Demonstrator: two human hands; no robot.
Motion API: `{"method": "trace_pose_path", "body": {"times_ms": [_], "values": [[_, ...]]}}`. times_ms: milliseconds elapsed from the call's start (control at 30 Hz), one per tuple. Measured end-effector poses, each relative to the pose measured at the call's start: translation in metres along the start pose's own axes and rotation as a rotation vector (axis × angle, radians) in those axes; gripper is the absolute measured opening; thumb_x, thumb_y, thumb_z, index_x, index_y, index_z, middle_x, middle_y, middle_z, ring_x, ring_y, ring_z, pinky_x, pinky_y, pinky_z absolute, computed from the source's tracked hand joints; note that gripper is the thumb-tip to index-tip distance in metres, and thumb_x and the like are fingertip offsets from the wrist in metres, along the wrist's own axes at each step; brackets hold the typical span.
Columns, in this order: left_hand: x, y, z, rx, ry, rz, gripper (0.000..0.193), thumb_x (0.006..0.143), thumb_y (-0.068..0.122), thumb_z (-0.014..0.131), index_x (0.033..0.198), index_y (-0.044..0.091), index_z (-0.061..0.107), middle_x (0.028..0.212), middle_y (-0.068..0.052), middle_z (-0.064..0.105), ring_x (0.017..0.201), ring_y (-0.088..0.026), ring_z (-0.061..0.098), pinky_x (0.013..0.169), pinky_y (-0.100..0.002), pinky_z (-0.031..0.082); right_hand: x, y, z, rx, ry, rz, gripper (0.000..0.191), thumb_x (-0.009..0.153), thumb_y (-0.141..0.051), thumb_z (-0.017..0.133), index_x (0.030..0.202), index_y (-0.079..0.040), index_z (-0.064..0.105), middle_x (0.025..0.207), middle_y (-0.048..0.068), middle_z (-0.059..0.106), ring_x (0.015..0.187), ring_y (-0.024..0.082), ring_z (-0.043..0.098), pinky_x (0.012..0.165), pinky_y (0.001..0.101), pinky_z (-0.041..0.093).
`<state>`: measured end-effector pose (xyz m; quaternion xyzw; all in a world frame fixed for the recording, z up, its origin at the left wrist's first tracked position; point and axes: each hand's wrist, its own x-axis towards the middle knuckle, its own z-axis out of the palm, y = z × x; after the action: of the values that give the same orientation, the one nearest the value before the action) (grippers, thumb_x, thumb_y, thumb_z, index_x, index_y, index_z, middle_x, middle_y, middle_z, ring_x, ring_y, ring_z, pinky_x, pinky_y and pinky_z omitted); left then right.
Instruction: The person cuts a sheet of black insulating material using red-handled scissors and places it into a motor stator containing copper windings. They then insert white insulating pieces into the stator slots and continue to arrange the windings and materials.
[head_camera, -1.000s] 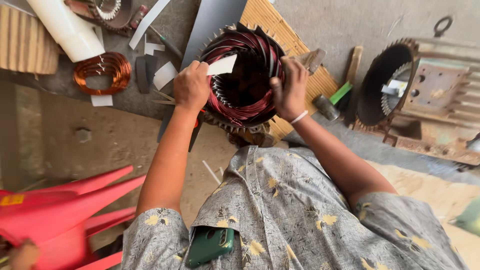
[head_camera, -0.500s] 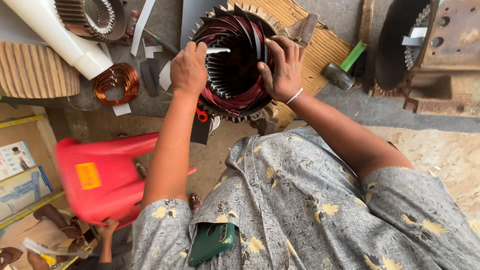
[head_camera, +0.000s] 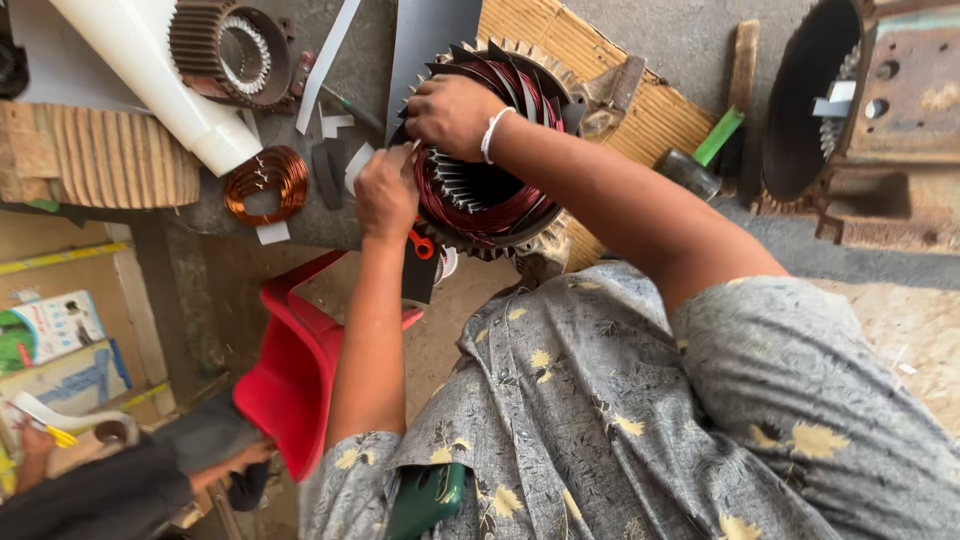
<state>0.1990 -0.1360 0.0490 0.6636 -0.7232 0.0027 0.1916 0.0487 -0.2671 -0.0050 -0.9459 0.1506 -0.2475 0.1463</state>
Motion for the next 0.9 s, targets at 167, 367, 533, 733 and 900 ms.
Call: {"method": "trace_pose_path", "body": {"times_ms": [167, 367, 533, 733, 900], "values": [[-0.002, 0.001, 0.008, 0.024, -0.041, -0.112, 0.015, 0.098, 0.014, 0.066, 0.103, 0.003, 0.075, 0.091, -0.021, 0.071, 0.081, -0.043, 0.068, 0.073, -0.051, 0.055, 0.002, 0.0, -0.001, -0.026, -0.086, -0.043, 0.017, 0.093, -0.02, 0.064, 0.086, -0.01, 0.076, 0.091, 0.01, 0.069, 0.092, 0.029, 0.068, 0.082, 0.0418, 0.056], [-0.005, 0.006, 0.013, 0.019, 0.045, -0.22, 0.016, 0.097, 0.016, 0.068, 0.105, 0.005, 0.076, 0.091, -0.021, 0.072, 0.081, -0.043, 0.07, 0.073, -0.05, 0.056, 0.002, -0.002, -0.004, -0.021, -0.002, -0.094, 0.017, 0.086, -0.022, 0.065, 0.087, -0.009, 0.075, 0.091, 0.01, 0.069, 0.092, 0.029, 0.068, 0.082, 0.0413, 0.057], [-0.009, -0.002, 0.025, 0.15, -0.052, -0.299, 0.019, 0.096, 0.021, 0.072, 0.091, 0.003, 0.074, 0.086, -0.022, 0.072, 0.082, -0.045, 0.069, 0.072, -0.054, 0.054, 0.008, -0.004, 0.004, -0.068, -0.033, -0.036, 0.017, 0.088, -0.023, 0.066, 0.084, -0.009, 0.074, 0.094, 0.012, 0.069, 0.093, 0.029, 0.068, 0.08, 0.0416, 0.057], [-0.019, 0.003, 0.017, -0.016, 0.08, -0.291, 0.019, 0.095, 0.016, 0.067, 0.107, 0.007, 0.078, 0.088, -0.025, 0.072, 0.081, -0.046, 0.069, 0.073, -0.054, 0.055, 0.013, -0.011, 0.002, -0.144, -0.057, -0.021, 0.013, 0.086, -0.021, 0.067, 0.081, -0.012, 0.075, 0.098, 0.012, 0.07, 0.099, 0.03, 0.069, 0.071, 0.0401, 0.058], [-0.021, 0.011, 0.012, -0.01, 0.007, -0.351, 0.018, 0.099, 0.018, 0.065, 0.103, 0.006, 0.077, 0.087, -0.026, 0.071, 0.083, -0.046, 0.069, 0.075, -0.054, 0.055, 0.021, -0.017, -0.003, -0.161, -0.136, -0.01, 0.014, 0.086, -0.022, 0.067, 0.081, -0.012, 0.075, 0.094, 0.012, 0.07, 0.092, 0.031, 0.071, 0.071, 0.0415, 0.06]]}}
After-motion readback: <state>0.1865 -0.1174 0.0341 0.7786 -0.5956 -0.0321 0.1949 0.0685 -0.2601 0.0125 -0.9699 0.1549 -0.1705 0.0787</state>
